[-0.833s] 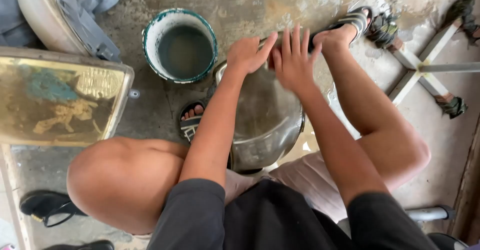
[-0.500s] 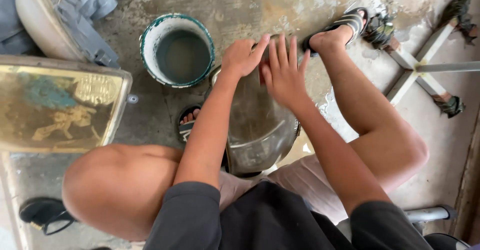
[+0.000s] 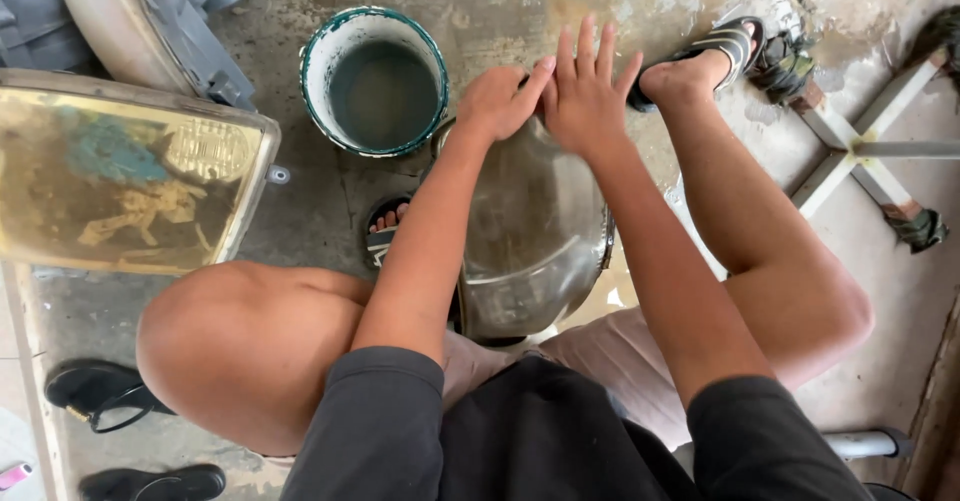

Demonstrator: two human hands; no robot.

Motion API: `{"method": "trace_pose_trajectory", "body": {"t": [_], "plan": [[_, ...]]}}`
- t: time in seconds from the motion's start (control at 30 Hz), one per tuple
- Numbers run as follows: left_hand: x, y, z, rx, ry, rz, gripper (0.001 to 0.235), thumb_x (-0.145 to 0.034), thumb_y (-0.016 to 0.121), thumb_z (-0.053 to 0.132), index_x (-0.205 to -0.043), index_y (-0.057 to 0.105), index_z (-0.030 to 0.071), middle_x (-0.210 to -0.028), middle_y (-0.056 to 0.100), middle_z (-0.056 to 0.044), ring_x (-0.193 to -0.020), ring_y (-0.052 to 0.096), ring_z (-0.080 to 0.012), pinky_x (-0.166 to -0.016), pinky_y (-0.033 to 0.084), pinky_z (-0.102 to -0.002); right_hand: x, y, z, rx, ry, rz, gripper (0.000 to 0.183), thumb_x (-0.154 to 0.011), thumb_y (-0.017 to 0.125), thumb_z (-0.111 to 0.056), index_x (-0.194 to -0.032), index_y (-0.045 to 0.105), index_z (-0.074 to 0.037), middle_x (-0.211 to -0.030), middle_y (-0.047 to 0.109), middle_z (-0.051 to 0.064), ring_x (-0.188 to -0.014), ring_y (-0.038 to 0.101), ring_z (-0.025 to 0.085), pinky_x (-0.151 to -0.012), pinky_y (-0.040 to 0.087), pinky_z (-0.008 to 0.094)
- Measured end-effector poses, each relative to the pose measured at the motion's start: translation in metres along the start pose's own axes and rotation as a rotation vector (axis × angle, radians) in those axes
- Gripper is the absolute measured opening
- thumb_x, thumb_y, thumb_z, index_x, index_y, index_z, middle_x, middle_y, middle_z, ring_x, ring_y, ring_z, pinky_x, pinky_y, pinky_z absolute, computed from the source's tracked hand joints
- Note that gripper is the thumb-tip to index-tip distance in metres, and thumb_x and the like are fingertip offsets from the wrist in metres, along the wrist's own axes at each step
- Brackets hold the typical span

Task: The person sits cross-legged on the floor and uses a red sanding block to sand the surface of a car headlight. They repeatedly dip the sanding block into a bucket of water and continue sanding the headlight.

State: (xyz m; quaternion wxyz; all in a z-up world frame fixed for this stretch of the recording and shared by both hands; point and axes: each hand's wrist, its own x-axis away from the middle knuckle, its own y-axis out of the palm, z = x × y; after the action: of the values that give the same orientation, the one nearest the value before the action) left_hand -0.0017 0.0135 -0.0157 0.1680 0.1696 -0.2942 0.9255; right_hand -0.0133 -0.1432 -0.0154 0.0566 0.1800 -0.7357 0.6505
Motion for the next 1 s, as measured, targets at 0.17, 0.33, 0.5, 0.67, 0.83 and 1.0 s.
{"method": "trace_pose_trajectory", "body": {"t": [0.17, 0.33, 0.5, 0.67, 0.83, 1.0], "plan": [[0.001, 0.005, 0.002, -0.113, -0.017, 0.0, 0.068, -0.09, 0.015, 0.078, -0.062, 0.03, 0.018, -0.055, 0.03, 0.004, -0.049, 0.028, -0.0138, -0.052, 0.029, -0.034, 0.105, 0.025, 0.001, 0.146, -0.137, 0.199, 0.063, -0.112, 0.032, -0.041, -0.165, 0.027, -0.006, -0.171, 0.017, 0.019, -0.157, 0.009, 0.038, -0.117, 0.008, 0.073], [-0.002, 0.009, 0.001, -0.147, -0.026, 0.0, 0.068, -0.089, 0.015, 0.078, -0.063, 0.032, 0.017, -0.057, 0.038, 0.002, -0.052, 0.037, -0.0165, -0.056, 0.034, -0.037, 0.021, 0.018, 0.015, 0.109, -0.085, 0.182, 0.063, -0.113, 0.025, -0.042, -0.164, 0.027, -0.005, -0.169, 0.014, 0.018, -0.155, 0.014, 0.042, -0.111, 0.018, 0.079], [0.001, -0.006, 0.007, -0.075, -0.005, -0.003, 0.069, -0.087, 0.016, 0.079, -0.064, 0.03, 0.016, -0.06, 0.04, -0.002, -0.054, 0.037, -0.0201, -0.056, 0.032, -0.039, -0.039, -0.008, 0.0, -0.034, 0.064, -0.144, 0.071, -0.109, 0.019, -0.047, -0.166, 0.005, -0.007, -0.169, -0.012, 0.016, -0.154, -0.013, 0.04, -0.119, -0.004, 0.073], [0.0, 0.003, 0.005, -0.087, -0.016, -0.017, 0.067, -0.094, 0.02, 0.075, -0.061, 0.03, 0.018, -0.054, 0.03, 0.002, -0.047, 0.029, -0.0153, -0.05, 0.027, -0.035, 0.052, 0.01, 0.006, 0.086, -0.117, 0.197, 0.061, -0.114, 0.029, -0.041, -0.165, 0.026, -0.008, -0.171, 0.011, 0.014, -0.156, 0.008, 0.039, -0.113, 0.016, 0.077], [-0.001, 0.007, 0.001, -0.131, 0.01, -0.005, 0.07, -0.089, 0.016, 0.079, -0.063, 0.037, 0.017, -0.053, 0.035, 0.003, -0.046, 0.036, -0.0152, -0.053, 0.034, -0.034, 0.124, 0.029, 0.01, 0.157, -0.102, 0.218, 0.064, -0.112, 0.029, -0.044, -0.165, 0.025, -0.009, -0.171, 0.016, 0.017, -0.157, 0.013, 0.039, -0.117, 0.017, 0.073], [0.001, 0.009, -0.002, -0.186, 0.026, 0.015, 0.071, -0.089, 0.013, 0.079, -0.066, 0.036, 0.016, -0.06, 0.039, 0.001, -0.053, 0.04, -0.0188, -0.057, 0.035, -0.038, 0.036, 0.009, 0.007, 0.06, -0.05, 0.226, 0.061, -0.113, 0.027, -0.041, -0.165, 0.024, -0.009, -0.171, 0.013, 0.015, -0.156, 0.011, 0.042, -0.113, 0.016, 0.078]]}}
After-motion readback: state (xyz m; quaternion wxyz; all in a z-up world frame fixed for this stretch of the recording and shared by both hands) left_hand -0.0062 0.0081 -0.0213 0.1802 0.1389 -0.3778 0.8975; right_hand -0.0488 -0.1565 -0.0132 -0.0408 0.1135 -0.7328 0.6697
